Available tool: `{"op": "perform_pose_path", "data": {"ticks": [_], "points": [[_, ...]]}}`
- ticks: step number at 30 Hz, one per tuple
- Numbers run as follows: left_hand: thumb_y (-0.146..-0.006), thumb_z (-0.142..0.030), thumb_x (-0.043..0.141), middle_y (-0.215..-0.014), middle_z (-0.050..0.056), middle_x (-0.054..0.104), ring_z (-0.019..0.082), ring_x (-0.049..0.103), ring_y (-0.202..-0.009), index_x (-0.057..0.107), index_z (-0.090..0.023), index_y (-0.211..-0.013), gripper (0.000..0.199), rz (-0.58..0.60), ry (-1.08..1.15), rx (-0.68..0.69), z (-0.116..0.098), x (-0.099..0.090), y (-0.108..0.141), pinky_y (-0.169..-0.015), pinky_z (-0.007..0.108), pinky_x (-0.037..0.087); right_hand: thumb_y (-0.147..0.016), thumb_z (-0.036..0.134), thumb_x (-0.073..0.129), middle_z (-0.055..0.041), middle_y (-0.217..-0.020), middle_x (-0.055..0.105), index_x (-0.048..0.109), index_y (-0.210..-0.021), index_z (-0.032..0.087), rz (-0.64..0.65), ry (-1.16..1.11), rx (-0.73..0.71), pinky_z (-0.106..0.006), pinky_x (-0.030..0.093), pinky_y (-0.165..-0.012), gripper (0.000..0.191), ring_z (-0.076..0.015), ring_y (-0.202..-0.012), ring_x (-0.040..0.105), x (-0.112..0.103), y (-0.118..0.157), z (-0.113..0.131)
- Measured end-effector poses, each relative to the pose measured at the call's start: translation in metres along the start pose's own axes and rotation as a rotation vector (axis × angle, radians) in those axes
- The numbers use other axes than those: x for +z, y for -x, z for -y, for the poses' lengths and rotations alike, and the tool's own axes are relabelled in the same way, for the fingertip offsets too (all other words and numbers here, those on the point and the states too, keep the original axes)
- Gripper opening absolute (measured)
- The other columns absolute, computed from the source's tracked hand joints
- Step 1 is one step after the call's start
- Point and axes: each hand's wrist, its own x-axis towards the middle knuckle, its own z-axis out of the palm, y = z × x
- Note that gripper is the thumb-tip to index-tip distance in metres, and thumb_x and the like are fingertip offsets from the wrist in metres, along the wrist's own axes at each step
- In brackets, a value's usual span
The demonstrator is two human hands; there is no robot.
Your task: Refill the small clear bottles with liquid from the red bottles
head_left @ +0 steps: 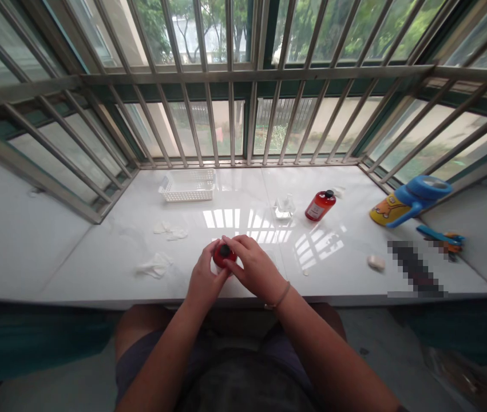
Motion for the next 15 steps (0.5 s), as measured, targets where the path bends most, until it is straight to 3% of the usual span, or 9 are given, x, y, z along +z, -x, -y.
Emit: {"op": "perform_pose_path", "data": {"ticks": [4, 7, 9, 12, 15], "points": [[-0.091, -0.047, 0.085, -0.157, 0.017, 0.061, 0.035, 0.059, -0.148, 0.041, -0.026, -0.161, 0.086, 0.030, -0.009, 0.078, 0.005, -0.002, 0.001, -0.123, 0.055, 0.051, -0.108, 0.022, 0.057, -0.0111, -0.124, 0.069, 0.061, -0.146, 0.027, -0.152, 0.069, 0.086, -0.046, 0.058, -0.104, 0.038, -0.0272, -0.115, 0.067, -0.030, 0.035, -0.010], [-0.085, -0.057, 0.089, -0.161, 0.020, 0.055, 0.038, 0.055, -0.151, 0.038, -0.025, -0.163, 0.098, -0.030, -0.089, 0.183, 0.005, -0.007, 0.005, -0.124, 0.059, 0.049, -0.110, 0.026, 0.053, -0.0097, -0.109, 0.073, 0.070, -0.126, 0.024, -0.211, 0.282, 0.249, -0.047, 0.057, -0.098, 0.023, -0.0280, -0.105, 0.068, -0.055, 0.082, -0.041], [-0.088, -0.056, 0.087, -0.155, 0.020, 0.059, 0.038, 0.059, -0.144, 0.044, -0.023, -0.159, 0.089, -0.135, -0.133, 0.273, 0.001, -0.010, 0.008, -0.119, 0.058, 0.052, -0.108, 0.028, 0.052, -0.0118, -0.109, 0.074, 0.073, -0.118, 0.021, -0.146, 0.475, 0.381, -0.049, 0.055, -0.098, 0.024, -0.0307, -0.104, 0.068, -0.067, 0.114, -0.068], [-0.098, -0.041, 0.079, -0.136, 0.017, 0.068, 0.034, 0.066, -0.129, 0.056, -0.021, -0.147, 0.058, -0.283, -0.162, 0.413, -0.012, -0.014, 0.012, -0.111, 0.054, 0.057, -0.104, 0.025, 0.052, -0.0139, -0.103, 0.075, 0.076, -0.109, 0.019, -0.061, 0.595, 0.515, -0.047, 0.055, -0.090, 0.025, -0.0313, -0.094, 0.068, -0.078, 0.149, -0.104], [-0.101, -0.026, 0.071, -0.121, 0.013, 0.071, 0.030, 0.069, -0.115, 0.064, -0.020, -0.135, 0.035, -0.294, -0.162, 0.514, -0.028, -0.015, 0.016, -0.102, 0.048, 0.059, -0.100, 0.025, 0.055, -0.0118, -0.095, 0.074, 0.075, -0.097, 0.021, -0.041, 0.590, 0.560, -0.042, 0.054, -0.083, 0.021, -0.0285, -0.088, 0.068, -0.080, 0.164, -0.122]]}}
